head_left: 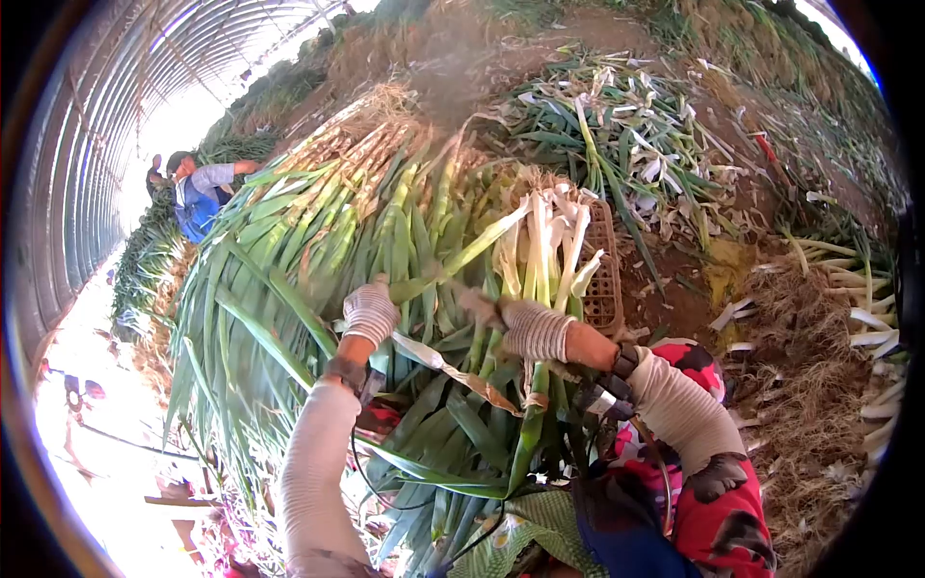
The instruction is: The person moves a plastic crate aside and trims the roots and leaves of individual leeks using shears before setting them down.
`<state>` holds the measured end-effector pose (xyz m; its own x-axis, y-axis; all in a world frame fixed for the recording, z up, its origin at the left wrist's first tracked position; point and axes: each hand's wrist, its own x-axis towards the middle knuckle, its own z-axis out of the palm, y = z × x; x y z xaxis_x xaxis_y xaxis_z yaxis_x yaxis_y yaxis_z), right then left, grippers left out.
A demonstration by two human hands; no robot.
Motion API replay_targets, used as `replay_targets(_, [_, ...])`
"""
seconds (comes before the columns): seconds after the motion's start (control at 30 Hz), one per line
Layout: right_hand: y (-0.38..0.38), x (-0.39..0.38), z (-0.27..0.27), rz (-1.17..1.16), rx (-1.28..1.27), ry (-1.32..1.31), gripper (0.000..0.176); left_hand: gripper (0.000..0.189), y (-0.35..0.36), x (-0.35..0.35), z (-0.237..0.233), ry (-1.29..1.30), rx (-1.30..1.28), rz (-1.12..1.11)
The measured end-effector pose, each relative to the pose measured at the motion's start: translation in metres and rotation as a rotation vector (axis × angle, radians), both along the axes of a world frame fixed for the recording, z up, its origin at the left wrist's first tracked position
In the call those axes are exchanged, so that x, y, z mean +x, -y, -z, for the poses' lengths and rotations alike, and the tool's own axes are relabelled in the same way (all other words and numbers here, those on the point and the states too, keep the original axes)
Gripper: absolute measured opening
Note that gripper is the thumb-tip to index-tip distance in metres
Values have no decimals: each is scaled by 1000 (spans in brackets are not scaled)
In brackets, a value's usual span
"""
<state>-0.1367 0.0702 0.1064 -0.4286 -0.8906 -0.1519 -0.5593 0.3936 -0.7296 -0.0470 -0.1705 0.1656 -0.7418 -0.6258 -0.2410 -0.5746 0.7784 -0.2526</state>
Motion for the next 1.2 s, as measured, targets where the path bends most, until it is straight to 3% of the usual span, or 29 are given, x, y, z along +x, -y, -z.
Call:
replay_targets(0.03, [-3, -7, -9, 86, 66, 16, 45, 51, -16, 6, -7, -22, -41, 99])
replay_targets(0.1, [-11, -16, -30, 202, 201, 144, 47, 53, -72, 17, -36, 190, -51, 123])
replay_targets(0.13, [-9, -24, -4, 192, 48, 9, 46, 55, -101, 20, -50, 297, -52, 138])
replay_targets(0.17, [-14, -16, -19, 186, 71, 45, 45, 57, -120, 27, -49, 288, -22, 137])
replay_targets(0.23, [-20, 2, -36, 123, 95, 97, 43, 61, -141, 52, -29, 263, 80, 158])
replay_targets(0.3, [-20, 13, -18, -47, 107, 99, 42, 58, -155, 82, 13, 296, 148, 217])
replay_targets(0.37, [-22, 20, -24, 58, 180, 154, 41, 53, -168, 108, 49, 258, 157, 305])
replay_targets(0.4, [-23, 20, -27, 112, 218, 175, 41, 56, -167, 110, 48, 257, 219, 276])
replay_targets(0.43, [-20, 15, -21, 119, 239, -35, 42, 59, -165, 109, 45, 252, 281, 248])
replay_targets(0.5, [-29, 24, -44, 90, 159, 274, 43, 64, -149, 97, 30, 307, 396, 219])
replay_targets(0.6, [-8, 32, -6, -38, 310, 36, 45, 58, -115, 74, -8, 108, 408, 336])
replay_targets(0.67, [4, 32, 8, -44, 363, -241, 46, 51, -85, 55, 1, -343, 402, 143])
replay_targets(0.7, [2, 28, -14, 128, 301, -39, 49, 50, -63, 45, 18, -445, 258, 177])
replay_targets(0.73, [4, 25, -11, 108, 273, -27, 50, 49, -43, 33, 38, -552, 110, 207])
replay_targets(0.83, [17, 15, 9, 29, 163, -29, 53, 54, -22, -2, 69, -351, -94, 107])
replay_targets(0.97, [28, 3, 10, 177, 102, 24, 50, 58, -26, -26, 72, -286, 248, -98])
replay_targets(1.1, [22, 16, -13, 137, 212, 22, 47, 48, -4, -23, 84, -444, 428, -47])
replay_targets(1.2, [8, 33, -5, 88, 222, 7, 43, 40, 21, -16, 115, -612, 854, -84])
